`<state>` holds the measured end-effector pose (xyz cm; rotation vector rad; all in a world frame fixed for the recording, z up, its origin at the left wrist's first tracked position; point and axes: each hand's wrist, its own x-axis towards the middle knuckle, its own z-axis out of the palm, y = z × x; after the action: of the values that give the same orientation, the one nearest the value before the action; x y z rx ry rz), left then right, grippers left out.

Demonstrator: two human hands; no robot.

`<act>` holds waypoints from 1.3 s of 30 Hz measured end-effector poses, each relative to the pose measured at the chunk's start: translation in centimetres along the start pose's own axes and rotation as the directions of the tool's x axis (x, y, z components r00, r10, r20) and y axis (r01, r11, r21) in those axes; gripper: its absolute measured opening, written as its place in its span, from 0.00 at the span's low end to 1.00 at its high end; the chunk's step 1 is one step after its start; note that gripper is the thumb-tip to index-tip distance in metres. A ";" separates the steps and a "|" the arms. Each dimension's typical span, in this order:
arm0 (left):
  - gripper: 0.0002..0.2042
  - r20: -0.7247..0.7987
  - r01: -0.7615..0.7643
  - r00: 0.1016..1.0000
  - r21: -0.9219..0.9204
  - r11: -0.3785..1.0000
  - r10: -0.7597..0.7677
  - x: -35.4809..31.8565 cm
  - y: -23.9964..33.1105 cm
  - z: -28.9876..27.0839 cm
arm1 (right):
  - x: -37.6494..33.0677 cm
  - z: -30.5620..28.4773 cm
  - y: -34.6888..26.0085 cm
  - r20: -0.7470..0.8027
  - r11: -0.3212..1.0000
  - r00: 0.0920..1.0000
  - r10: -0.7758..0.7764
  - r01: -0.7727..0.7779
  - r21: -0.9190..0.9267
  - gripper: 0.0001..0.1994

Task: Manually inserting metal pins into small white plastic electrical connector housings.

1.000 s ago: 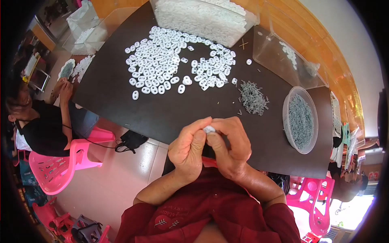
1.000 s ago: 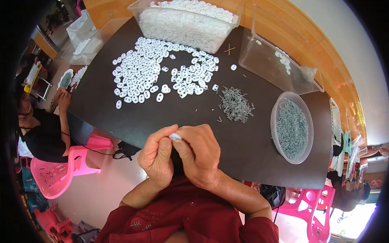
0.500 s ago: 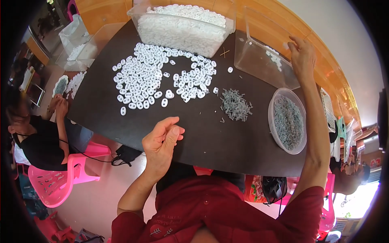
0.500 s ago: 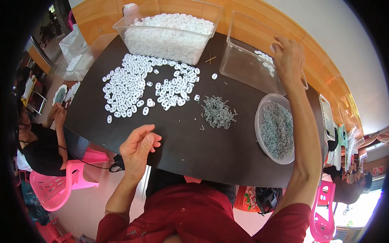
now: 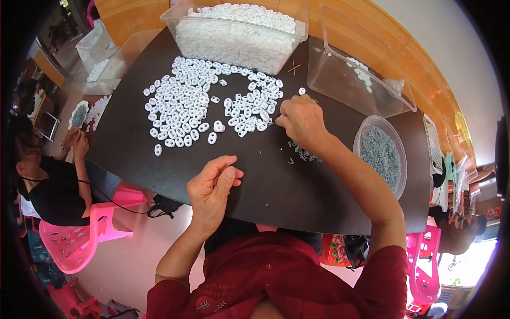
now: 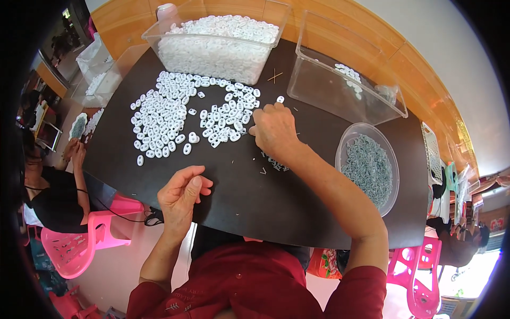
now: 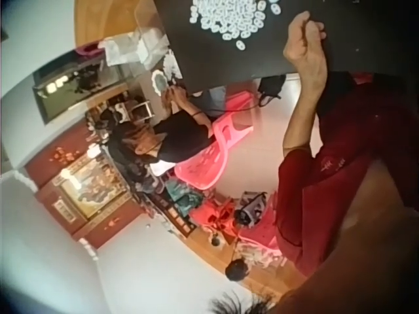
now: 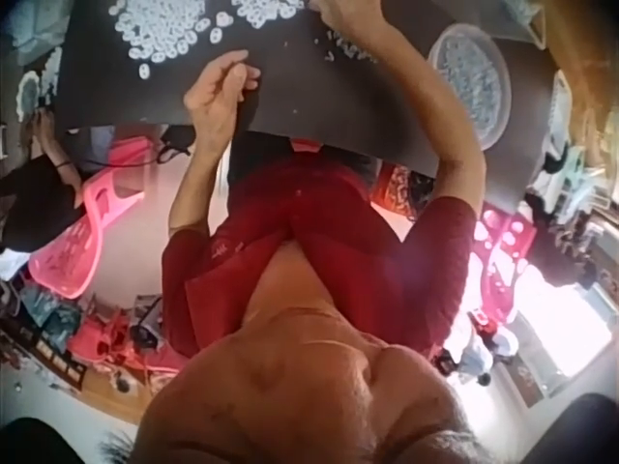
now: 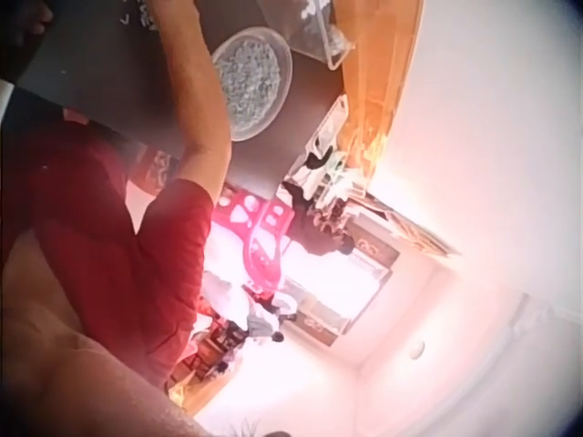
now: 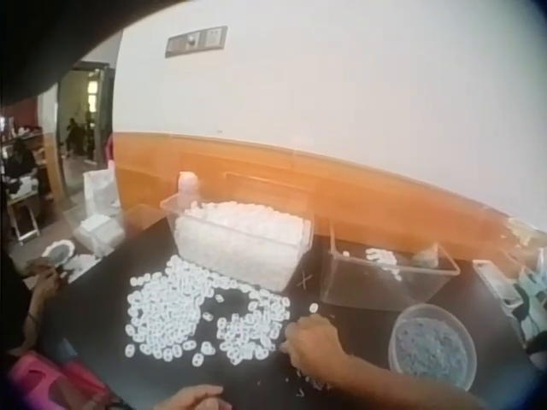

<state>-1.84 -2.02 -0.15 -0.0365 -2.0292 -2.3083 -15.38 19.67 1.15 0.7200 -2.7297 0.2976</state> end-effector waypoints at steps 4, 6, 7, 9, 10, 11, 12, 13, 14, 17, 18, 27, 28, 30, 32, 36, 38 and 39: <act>0.12 -0.009 -0.035 0.999 0.003 0.999 0.035 0.0 -0.2 -0.1 | 1.4 -0.4 -0.3 0.164 0.993 0.982 0.093 -0.104 0.061 0.08; 0.12 -0.004 -0.030 1.000 0.005 1.000 0.030 0.2 -0.1 0.0 | 1.4 -1.2 -0.4 0.219 0.986 0.968 0.123 -0.144 0.083 0.07; 0.12 -0.005 -0.027 1.000 0.011 1.000 0.027 0.1 0.0 0.0 | 1.2 -1.5 -0.6 0.205 0.969 0.970 0.129 -0.168 0.181 0.06; 0.12 0.005 0.023 1.000 -0.046 0.999 -0.023 -0.1 0.4 0.5 | 0.4 -2.1 -1.8 0.197 0.942 0.971 0.133 -0.185 0.279 0.05; 0.12 0.024 0.069 0.997 -0.103 0.992 -0.067 -0.2 0.8 0.8 | -0.6 -2.7 -2.9 0.022 0.925 0.998 0.056 -0.060 0.374 0.04; 0.12 0.016 0.070 0.998 -0.104 0.992 -0.069 -0.3 0.7 1.0 | -1.5 -2.9 -4.1 -0.156 0.891 0.988 -0.009 0.079 0.448 0.04; 0.12 0.047 0.127 0.992 -0.187 0.974 -0.121 -0.2 0.6 1.3 | -2.2 -3.1 -5.4 -0.240 0.888 0.967 -0.083 0.181 0.422 0.05; 0.12 0.093 0.185 0.982 -0.269 0.945 -0.165 -0.1 0.7 1.7 | -2.9 -3.4 -6.6 -0.324 0.883 0.934 -0.151 0.275 0.381 0.06; 0.12 0.086 0.221 0.975 -0.375 0.900 -0.203 0.0 1.1 2.3 | -3.5 -3.6 -7.6 -0.389 0.868 0.878 -0.280 0.405 0.289 0.08; 0.12 0.141 0.252 0.968 -0.518 0.818 -0.208 0.2 0.5 2.5 | -5.0 -2.3 -8.8 -0.526 0.838 0.741 -0.418 0.538 0.091 0.12; 0.12 0.145 0.254 0.967 -0.518 0.817 -0.208 0.3 0.4 2.5 | -5.1 -2.4 -8.8 -0.525 0.840 0.742 -0.417 0.535 0.089 0.12; 0.13 0.053 0.234 0.972 -0.306 0.923 -0.229 0.7 0.9 1.5 | -4.0 -2.6 -6.0 -0.333 0.841 0.876 -0.348 0.449 0.303 0.06; 0.13 0.022 0.174 0.985 -0.229 0.958 -0.174 0.8 1.0 1.0 | -3.7 -2.2 -5.1 -0.292 0.914 0.938 -0.187 0.275 0.299 0.06; 0.11 0.005 0.094 0.996 -0.141 0.986 -0.094 1.1 0.7 0.4 | -3.1 -1.5 -3.7 -0.253 0.956 0.967 -0.015 0.089 0.281 0.05; 0.10 0.002 0.019 1.000 -0.113 0.993 -0.018 1.2 0.3 0.2 | -2.5 -0.7 -2.8 -0.258 0.956 0.966 0.001 0.075 0.284 0.04; 0.07 0.006 0.012 1.000 -0.162 0.987 -0.011 1.0 0.4 0.2 | -1.4 0.2 -2.0 -0.238 0.966 0.969 -0.072 0.127 0.225 0.03; 0.07 0.005 0.021 1.000 -0.164 0.986 -0.021 1.0 0.2 0.0 | -1.0 0.6 -2.0 -0.218 0.971 0.971 -0.096 0.140 0.195 0.04; 0.07 0.007 0.028 1.000 -0.165 0.986 -0.028 1.0 0.1 0.0 | -1.0 0.7 -2.0 -0.217 0.971 0.971 -0.096 0.140 0.196 0.04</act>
<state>-2.80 -2.07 0.00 -0.0222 -1.8462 -2.4903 -13.75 18.23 0.36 0.8525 -2.4714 0.6048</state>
